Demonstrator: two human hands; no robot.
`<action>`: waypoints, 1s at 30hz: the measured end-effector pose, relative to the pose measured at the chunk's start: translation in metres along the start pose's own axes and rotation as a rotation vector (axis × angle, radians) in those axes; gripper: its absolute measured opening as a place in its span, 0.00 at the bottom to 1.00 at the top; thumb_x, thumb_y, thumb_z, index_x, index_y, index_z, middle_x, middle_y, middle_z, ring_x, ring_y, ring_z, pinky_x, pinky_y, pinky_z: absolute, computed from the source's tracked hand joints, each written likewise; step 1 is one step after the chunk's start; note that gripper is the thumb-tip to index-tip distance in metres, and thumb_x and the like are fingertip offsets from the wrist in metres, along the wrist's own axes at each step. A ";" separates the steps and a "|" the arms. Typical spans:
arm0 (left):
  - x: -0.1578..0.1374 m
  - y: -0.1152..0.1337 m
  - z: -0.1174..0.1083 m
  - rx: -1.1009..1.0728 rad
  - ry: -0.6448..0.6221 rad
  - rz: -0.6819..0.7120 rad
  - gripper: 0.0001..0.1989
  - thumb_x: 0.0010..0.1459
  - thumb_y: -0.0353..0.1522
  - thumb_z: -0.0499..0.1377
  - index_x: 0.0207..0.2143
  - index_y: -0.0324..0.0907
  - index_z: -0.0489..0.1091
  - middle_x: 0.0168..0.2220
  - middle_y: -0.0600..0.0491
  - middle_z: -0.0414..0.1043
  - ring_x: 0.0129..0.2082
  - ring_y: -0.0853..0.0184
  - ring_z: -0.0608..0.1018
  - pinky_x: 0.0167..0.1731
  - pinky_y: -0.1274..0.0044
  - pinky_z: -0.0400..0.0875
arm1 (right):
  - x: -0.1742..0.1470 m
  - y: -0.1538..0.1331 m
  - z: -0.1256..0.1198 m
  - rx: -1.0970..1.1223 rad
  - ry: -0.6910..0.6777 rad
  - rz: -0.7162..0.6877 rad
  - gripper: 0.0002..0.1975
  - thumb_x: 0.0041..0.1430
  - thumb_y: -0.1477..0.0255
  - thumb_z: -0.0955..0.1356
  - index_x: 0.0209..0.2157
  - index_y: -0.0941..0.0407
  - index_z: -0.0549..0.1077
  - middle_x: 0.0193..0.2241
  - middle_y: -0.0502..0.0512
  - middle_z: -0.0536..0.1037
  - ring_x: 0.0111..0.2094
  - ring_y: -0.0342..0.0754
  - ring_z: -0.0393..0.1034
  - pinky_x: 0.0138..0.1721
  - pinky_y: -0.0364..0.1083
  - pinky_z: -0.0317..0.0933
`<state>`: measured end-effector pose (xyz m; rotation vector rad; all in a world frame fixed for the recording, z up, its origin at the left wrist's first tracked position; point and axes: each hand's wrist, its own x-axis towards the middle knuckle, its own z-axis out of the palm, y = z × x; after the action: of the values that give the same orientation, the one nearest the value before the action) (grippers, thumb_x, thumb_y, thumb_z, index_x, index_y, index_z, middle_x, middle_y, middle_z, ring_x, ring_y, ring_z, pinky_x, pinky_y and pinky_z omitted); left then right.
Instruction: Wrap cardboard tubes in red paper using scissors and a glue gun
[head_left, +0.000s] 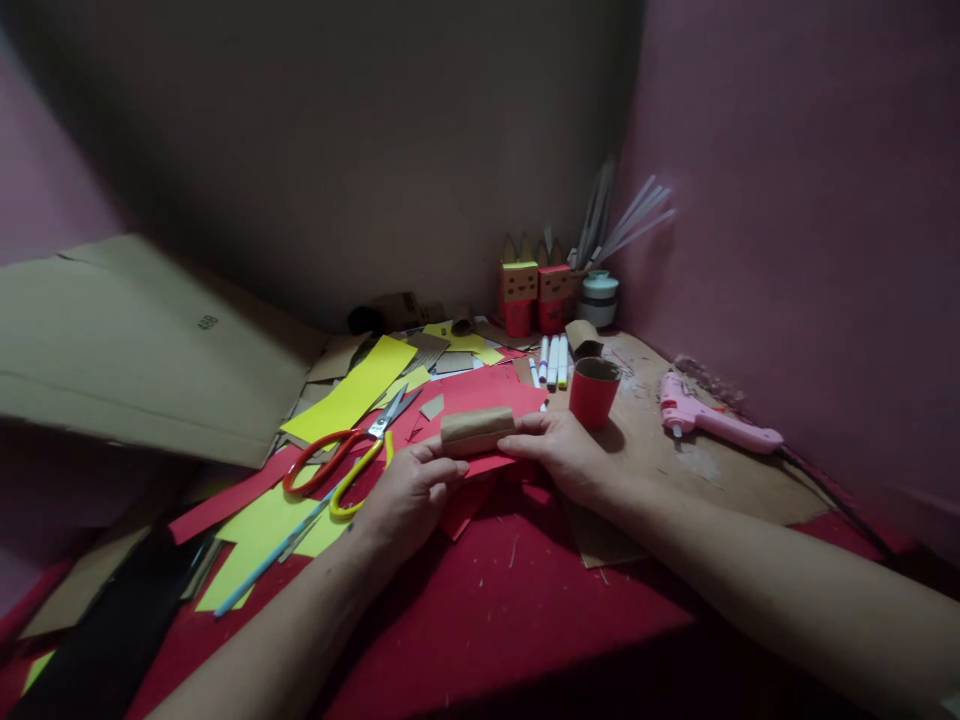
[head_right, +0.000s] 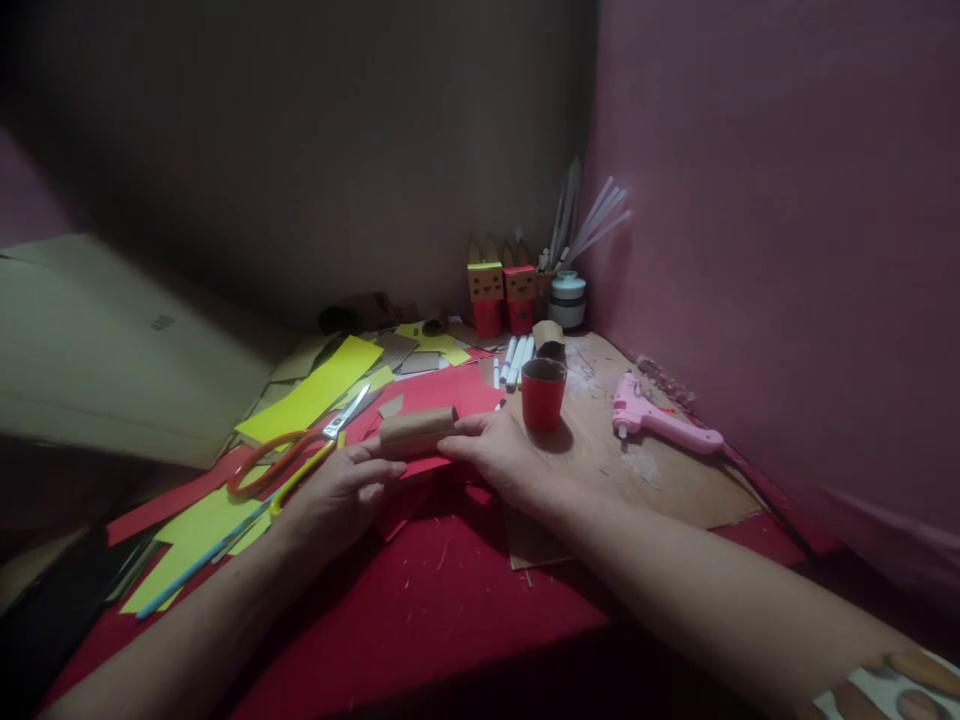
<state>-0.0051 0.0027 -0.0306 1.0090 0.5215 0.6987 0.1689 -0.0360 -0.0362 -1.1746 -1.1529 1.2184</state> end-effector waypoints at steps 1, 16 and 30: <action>0.000 0.000 0.000 0.009 -0.001 0.003 0.22 0.47 0.20 0.58 0.46 0.37 0.74 0.45 0.46 0.77 0.49 0.56 0.75 0.54 0.67 0.64 | 0.000 -0.001 0.001 -0.011 0.023 0.005 0.09 0.46 0.70 0.71 0.31 0.59 0.79 0.26 0.55 0.78 0.26 0.46 0.68 0.27 0.45 0.60; 0.003 -0.002 -0.003 0.138 0.023 0.053 0.21 0.50 0.28 0.63 0.48 0.40 0.73 0.47 0.45 0.76 0.47 0.56 0.76 0.50 0.68 0.66 | 0.005 0.007 0.000 0.179 0.047 0.061 0.07 0.44 0.71 0.72 0.25 0.60 0.76 0.19 0.54 0.76 0.17 0.42 0.63 0.19 0.43 0.54; -0.002 -0.001 0.009 0.210 0.139 -0.012 0.19 0.53 0.34 0.62 0.47 0.38 0.73 0.42 0.44 0.79 0.39 0.56 0.80 0.43 0.69 0.71 | 0.011 0.016 -0.004 0.323 -0.118 -0.045 0.13 0.49 0.67 0.72 0.37 0.57 0.78 0.33 0.58 0.81 0.35 0.50 0.75 0.44 0.51 0.63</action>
<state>-0.0001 -0.0037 -0.0272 1.1572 0.7334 0.7168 0.1722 -0.0253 -0.0526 -0.8400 -1.0159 1.3945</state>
